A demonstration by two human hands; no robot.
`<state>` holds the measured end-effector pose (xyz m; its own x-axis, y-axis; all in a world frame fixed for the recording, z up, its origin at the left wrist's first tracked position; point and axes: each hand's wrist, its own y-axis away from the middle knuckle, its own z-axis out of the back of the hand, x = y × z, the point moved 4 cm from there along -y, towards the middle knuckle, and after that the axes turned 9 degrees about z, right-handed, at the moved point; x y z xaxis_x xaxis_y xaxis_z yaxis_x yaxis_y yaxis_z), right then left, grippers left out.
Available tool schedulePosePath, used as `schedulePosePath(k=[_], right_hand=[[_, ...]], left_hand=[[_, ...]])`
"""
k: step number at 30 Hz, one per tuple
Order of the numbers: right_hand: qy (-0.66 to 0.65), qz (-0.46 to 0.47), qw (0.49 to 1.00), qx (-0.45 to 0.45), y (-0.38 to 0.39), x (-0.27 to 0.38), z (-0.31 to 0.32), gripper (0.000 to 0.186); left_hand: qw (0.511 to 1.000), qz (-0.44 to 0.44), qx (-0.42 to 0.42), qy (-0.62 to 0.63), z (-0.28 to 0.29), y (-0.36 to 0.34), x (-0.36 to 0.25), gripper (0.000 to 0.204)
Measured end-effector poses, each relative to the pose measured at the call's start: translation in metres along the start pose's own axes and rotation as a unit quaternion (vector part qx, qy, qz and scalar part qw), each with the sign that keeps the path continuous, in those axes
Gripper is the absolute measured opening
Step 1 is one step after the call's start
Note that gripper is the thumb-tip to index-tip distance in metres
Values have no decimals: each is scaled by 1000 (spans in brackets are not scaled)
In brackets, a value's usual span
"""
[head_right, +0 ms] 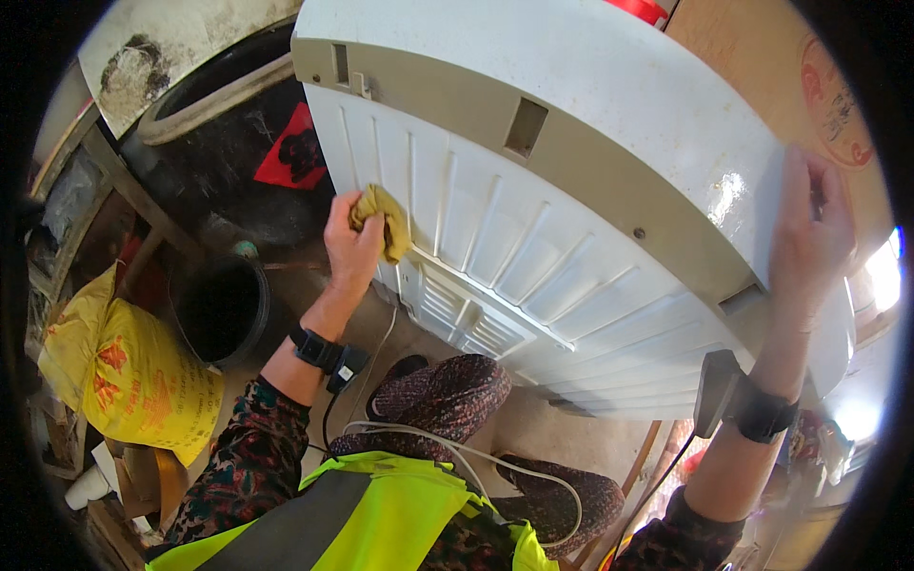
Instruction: The person wipes the exterior of a white appliance with a yellow cloth, then rinses the cloth in a metal basin of water and wrings it out. The person handles the cloth and basin directly without additional tools.
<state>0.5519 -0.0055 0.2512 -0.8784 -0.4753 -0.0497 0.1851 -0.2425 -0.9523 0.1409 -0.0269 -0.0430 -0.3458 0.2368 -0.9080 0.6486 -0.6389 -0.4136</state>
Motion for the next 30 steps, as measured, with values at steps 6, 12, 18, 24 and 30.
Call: schedulePosePath(k=[6,12,18,24,30], right_hand=[[11,21,1000,11,1,3,2,20],[11,46,999,-6,-1,23,5,13],[39,45,998,9,-1,29,7,15],[32,29,999,6,-1,28,6,15],[18,49,999,-6,-2,31,7,12]], left_hand=[[959,-267,-73,62,-8,-38,-107,34],[963,-247,-44,-102,-24,14,-60,39],[988,-126,44,-77,-21,33,-19,39],[966,-243,-88,32,-26,-34,-105,37],[969,-210,-58,-118,-21,12,-39,36]])
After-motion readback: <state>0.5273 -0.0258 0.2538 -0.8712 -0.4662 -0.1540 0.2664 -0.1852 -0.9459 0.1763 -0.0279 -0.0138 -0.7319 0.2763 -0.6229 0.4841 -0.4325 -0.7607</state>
